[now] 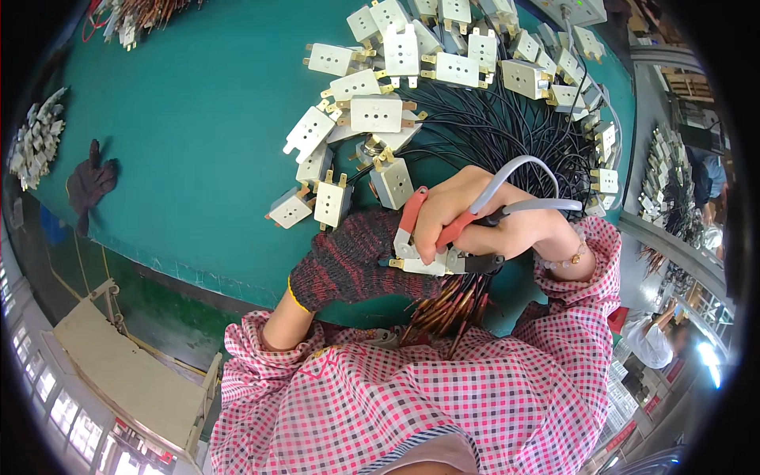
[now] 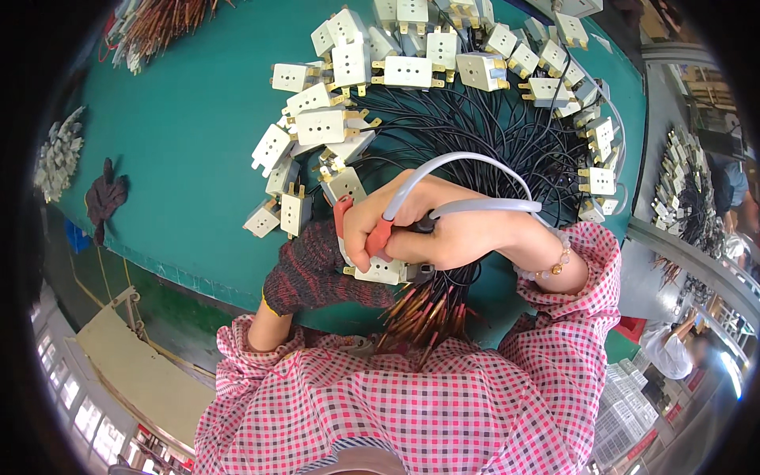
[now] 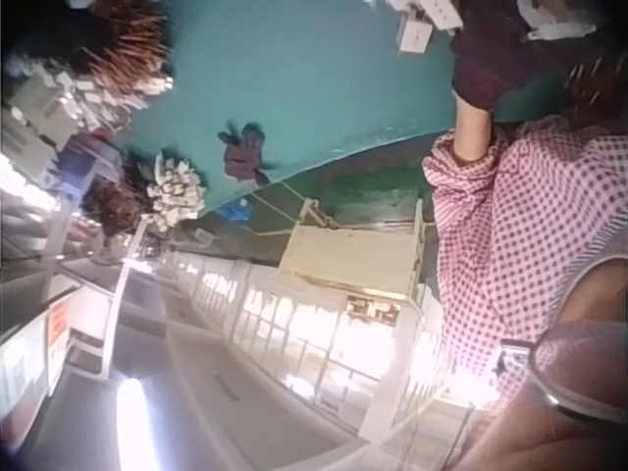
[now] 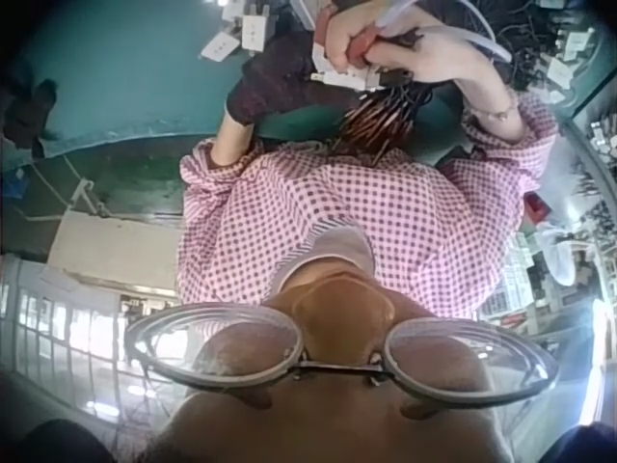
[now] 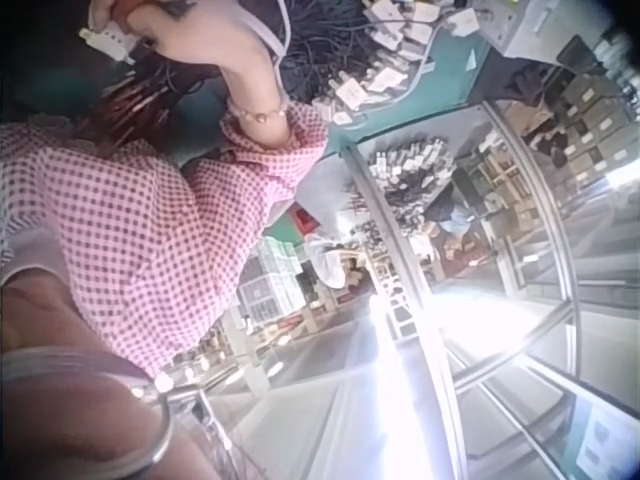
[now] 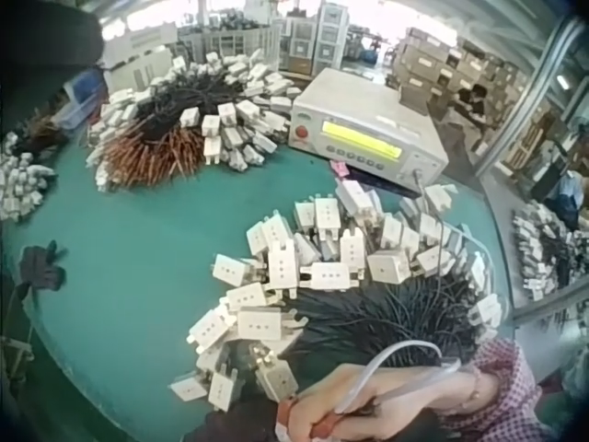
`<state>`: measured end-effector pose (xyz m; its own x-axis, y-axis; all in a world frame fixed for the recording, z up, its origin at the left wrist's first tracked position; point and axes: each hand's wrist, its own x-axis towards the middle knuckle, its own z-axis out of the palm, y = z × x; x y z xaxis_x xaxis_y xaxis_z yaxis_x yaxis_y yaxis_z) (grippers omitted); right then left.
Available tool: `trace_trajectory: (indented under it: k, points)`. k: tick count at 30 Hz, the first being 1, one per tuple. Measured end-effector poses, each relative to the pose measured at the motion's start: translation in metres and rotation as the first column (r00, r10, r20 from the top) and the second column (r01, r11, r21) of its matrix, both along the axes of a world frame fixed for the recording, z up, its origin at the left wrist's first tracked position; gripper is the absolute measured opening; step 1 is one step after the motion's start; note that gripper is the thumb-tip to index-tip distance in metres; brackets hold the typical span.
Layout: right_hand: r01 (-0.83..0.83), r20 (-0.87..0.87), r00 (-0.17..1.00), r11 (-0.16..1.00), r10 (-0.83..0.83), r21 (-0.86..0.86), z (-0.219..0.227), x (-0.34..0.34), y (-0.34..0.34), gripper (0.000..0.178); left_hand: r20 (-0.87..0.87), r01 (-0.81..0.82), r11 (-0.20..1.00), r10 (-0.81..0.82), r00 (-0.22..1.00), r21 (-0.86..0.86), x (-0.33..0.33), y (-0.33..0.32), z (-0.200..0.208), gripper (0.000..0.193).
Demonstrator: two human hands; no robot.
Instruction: Assembling and inspecting individual connectors on a large electrical wiring harness at a workstation.
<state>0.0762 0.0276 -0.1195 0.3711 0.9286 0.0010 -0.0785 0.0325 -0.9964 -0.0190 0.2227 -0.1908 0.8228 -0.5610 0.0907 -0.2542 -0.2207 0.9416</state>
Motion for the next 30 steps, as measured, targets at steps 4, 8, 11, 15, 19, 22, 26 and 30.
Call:
trace_trajectory:
  k: [4,8,11,15,19,22,26,30]
  points:
    - [-0.014,0.020,1.000,1.000,0.014,0.005,0.001,0.001,0.002,0.020,-0.160,0.062,0.996,-0.072,0.985,-0.065,0.004,0.005,0.005,0.064]
    - [-0.119,-0.122,0.986,0.991,0.110,-0.066,0.003,-0.006,0.004,0.017,-0.556,-0.114,0.816,-0.277,0.783,-0.567,0.021,0.031,0.007,0.066]
    - [-0.124,0.030,0.991,0.981,0.130,-0.150,-0.008,-0.008,0.002,0.011,-0.502,-0.328,0.873,0.115,0.857,-0.360,0.041,0.036,0.019,0.023]
    - [-0.128,0.098,0.982,0.953,0.160,-0.276,-0.006,-0.011,0.016,0.013,-0.383,-0.162,0.987,0.158,0.910,0.022,0.105,0.051,0.031,0.023]
    - [-0.085,0.172,0.975,0.952,0.140,-0.293,-0.017,-0.008,0.016,0.007,-0.385,-0.247,0.964,0.264,0.884,0.093,0.098,0.041,0.042,0.022]
    - [-0.019,0.264,0.959,0.953,0.102,-0.302,-0.011,-0.007,0.012,0.006,-0.085,-0.284,0.950,0.296,0.952,0.126,0.054,0.038,0.034,0.020]
    - [0.089,0.591,0.793,0.932,0.147,-0.352,0.022,-0.016,0.001,0.020,-0.024,-0.556,0.802,0.574,0.819,0.219,0.010,0.012,0.036,0.032]
    - [0.272,0.748,0.643,0.962,-0.165,-0.021,0.057,-0.006,-0.007,0.026,0.641,-0.858,0.467,0.595,0.484,0.215,0.027,-0.008,0.023,0.056]
